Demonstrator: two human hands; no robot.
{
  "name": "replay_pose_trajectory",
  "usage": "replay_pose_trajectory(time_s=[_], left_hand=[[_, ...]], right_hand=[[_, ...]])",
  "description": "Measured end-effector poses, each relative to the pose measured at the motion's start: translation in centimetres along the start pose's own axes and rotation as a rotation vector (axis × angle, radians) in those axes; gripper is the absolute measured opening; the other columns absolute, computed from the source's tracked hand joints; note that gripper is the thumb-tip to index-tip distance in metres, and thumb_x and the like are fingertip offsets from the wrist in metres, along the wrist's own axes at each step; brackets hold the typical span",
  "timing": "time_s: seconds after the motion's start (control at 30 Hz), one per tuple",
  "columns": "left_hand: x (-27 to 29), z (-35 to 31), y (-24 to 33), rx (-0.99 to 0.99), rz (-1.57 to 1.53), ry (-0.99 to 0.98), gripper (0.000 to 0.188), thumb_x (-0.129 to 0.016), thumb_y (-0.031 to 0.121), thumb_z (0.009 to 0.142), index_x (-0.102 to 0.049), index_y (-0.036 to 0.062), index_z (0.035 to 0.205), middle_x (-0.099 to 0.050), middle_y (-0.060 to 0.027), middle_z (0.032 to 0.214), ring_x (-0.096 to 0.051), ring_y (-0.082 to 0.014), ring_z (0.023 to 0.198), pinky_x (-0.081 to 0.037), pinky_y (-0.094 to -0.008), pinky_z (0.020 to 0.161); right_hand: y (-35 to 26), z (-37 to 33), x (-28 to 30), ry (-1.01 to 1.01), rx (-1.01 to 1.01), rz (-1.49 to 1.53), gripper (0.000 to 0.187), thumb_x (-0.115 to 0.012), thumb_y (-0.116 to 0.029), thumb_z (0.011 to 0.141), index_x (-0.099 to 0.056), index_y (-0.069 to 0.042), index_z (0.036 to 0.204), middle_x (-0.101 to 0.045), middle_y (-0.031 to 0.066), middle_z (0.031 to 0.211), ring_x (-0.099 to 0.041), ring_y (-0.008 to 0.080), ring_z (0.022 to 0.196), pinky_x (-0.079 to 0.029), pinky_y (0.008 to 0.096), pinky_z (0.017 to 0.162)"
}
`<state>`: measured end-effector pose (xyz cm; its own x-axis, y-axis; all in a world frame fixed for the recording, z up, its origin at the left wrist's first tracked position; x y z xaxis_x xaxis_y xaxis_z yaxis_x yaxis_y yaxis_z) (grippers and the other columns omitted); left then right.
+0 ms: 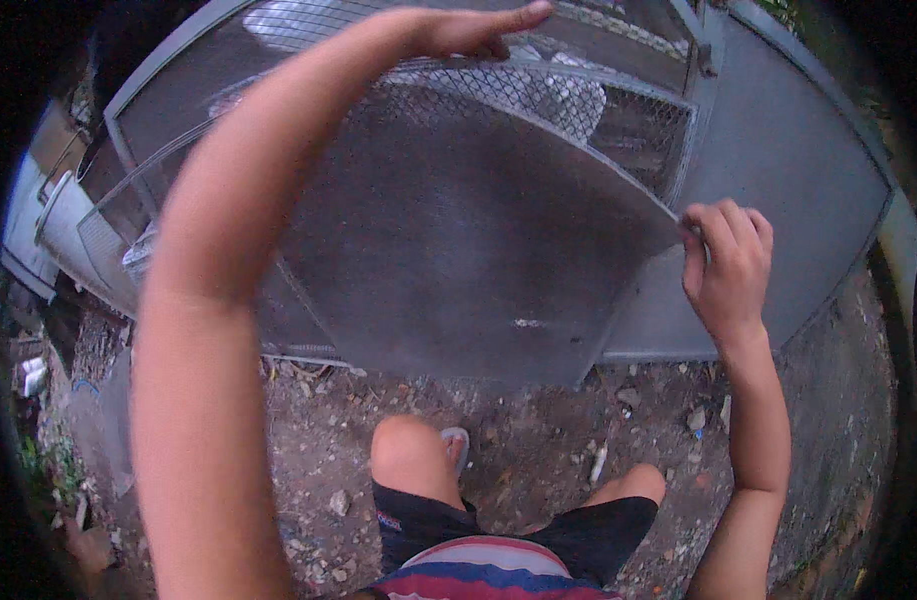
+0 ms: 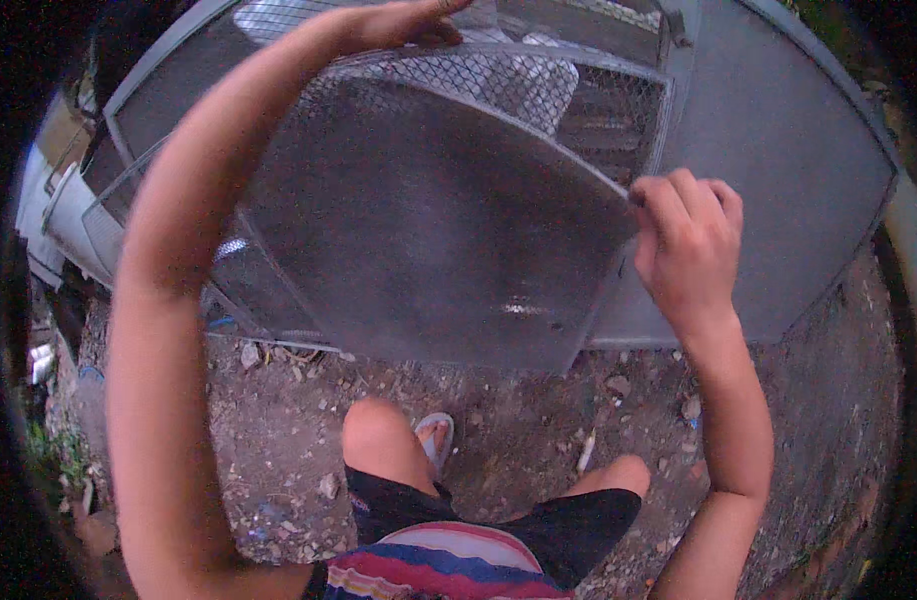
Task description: The person uses a knife to pry and remove a metal mesh screen from its frame. They handle the metal frame and the detached mesh piece one at a time while working in an outdoor yard.
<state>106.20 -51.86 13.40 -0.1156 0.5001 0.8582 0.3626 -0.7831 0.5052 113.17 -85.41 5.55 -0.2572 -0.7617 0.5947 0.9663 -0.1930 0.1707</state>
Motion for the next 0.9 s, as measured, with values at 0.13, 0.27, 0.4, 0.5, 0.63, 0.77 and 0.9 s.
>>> replay_pose_trajectory(time_s=[0.13,0.27,0.4,0.5,0.63,0.77,0.9], left_hand=[[-1.4,0.5,1.1,0.015,0.137,-0.121,0.087,-0.040,0.069,0.082,-0.041,0.0026,0.138,-0.042,-0.0203,0.139,-0.040,-0.0343,0.131,-0.031,-0.0460,0.109],[-0.4,-1.7,-0.1,-0.127,0.279,-0.219,0.115,-0.026,0.089,0.074,-0.030,-0.0018,0.145,-0.024,-0.0245,0.151,-0.020,-0.0362,0.142,-0.018,-0.0452,0.116],[-0.8,-1.2,-0.3,-0.148,0.259,-0.239,0.115,-0.033,0.087,0.076,-0.023,-0.0034,0.146,-0.013,-0.0224,0.155,-0.013,-0.0350,0.144,-0.015,-0.0444,0.118],[-1.1,-1.4,-1.5,-0.197,0.469,-0.203,0.096,-0.038,0.074,0.085,-0.020,0.0042,0.149,-0.013,-0.0209,0.156,-0.012,-0.0349,0.145,-0.014,-0.0448,0.117],[-2.3,-1.2,-1.1,-0.270,0.643,-0.102,0.092,-0.044,0.073,0.084,-0.025,0.0106,0.149,-0.016,-0.0199,0.155,-0.014,-0.0370,0.144,-0.016,-0.0475,0.117],[0.4,-4.7,-3.9,-0.565,0.622,0.004,0.074,-0.066,0.046,0.083,-0.037,0.0141,0.144,-0.026,-0.0189,0.152,-0.024,-0.0349,0.141,-0.020,-0.0469,0.116],[8.4,-10.9,-10.3,-0.358,0.535,0.455,0.054,-0.069,0.025,0.083,-0.051,0.0137,0.133,-0.047,-0.0146,0.138,-0.046,-0.0336,0.126,-0.036,-0.0450,0.105]], right_hand=[[-0.9,-3.5,3.2,-0.130,-0.081,0.090,0.022,-0.065,-0.001,0.068,-0.060,-0.011,0.087,-0.055,0.0055,0.077,-0.056,0.0265,0.077,-0.040,0.0428,0.081],[-5.7,-5.9,7.5,-0.407,-0.230,0.297,0.026,-0.064,-0.009,0.061,-0.060,-0.012,0.086,-0.054,0.0051,0.077,-0.055,0.0265,0.080,-0.039,0.0459,0.085],[-11.1,-8.4,10.2,-0.668,-0.299,0.539,0.026,-0.066,-0.017,0.062,-0.063,-0.015,0.088,-0.054,0.0027,0.081,-0.054,0.0236,0.084,-0.039,0.0454,0.090],[-15.2,-8.5,13.4,-0.801,-0.245,0.688,0.027,-0.066,-0.017,0.063,-0.063,-0.015,0.090,-0.055,0.0025,0.084,-0.055,0.0224,0.087,-0.039,0.0448,0.092],[-18.6,-6.3,16.5,-0.870,-0.262,0.773,0.023,-0.064,-0.012,0.066,-0.063,-0.011,0.089,-0.055,0.0052,0.085,-0.055,0.0244,0.088,-0.040,0.0446,0.091],[-18.6,-3.8,14.9,-0.924,-0.475,0.655,0.029,-0.065,-0.011,0.067,-0.064,-0.008,0.096,-0.055,0.0087,0.086,-0.055,0.0285,0.089,-0.041,0.0448,0.087],[-18.0,-2.0,13.0,-1.059,-0.589,0.397,0.039,-0.066,-0.009,0.068,-0.063,-0.006,0.107,-0.055,0.0104,0.091,-0.055,0.0299,0.089,-0.041,0.0455,0.084]])
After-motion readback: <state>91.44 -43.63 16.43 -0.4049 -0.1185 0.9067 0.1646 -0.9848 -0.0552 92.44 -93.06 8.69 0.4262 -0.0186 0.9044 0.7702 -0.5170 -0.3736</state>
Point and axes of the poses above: each hand's wrist, its own z-axis towards the middle knuckle, its own x-axis out of the back of the hand, y = z × x, the point moved 4 cm from there along z, towards the middle knuckle
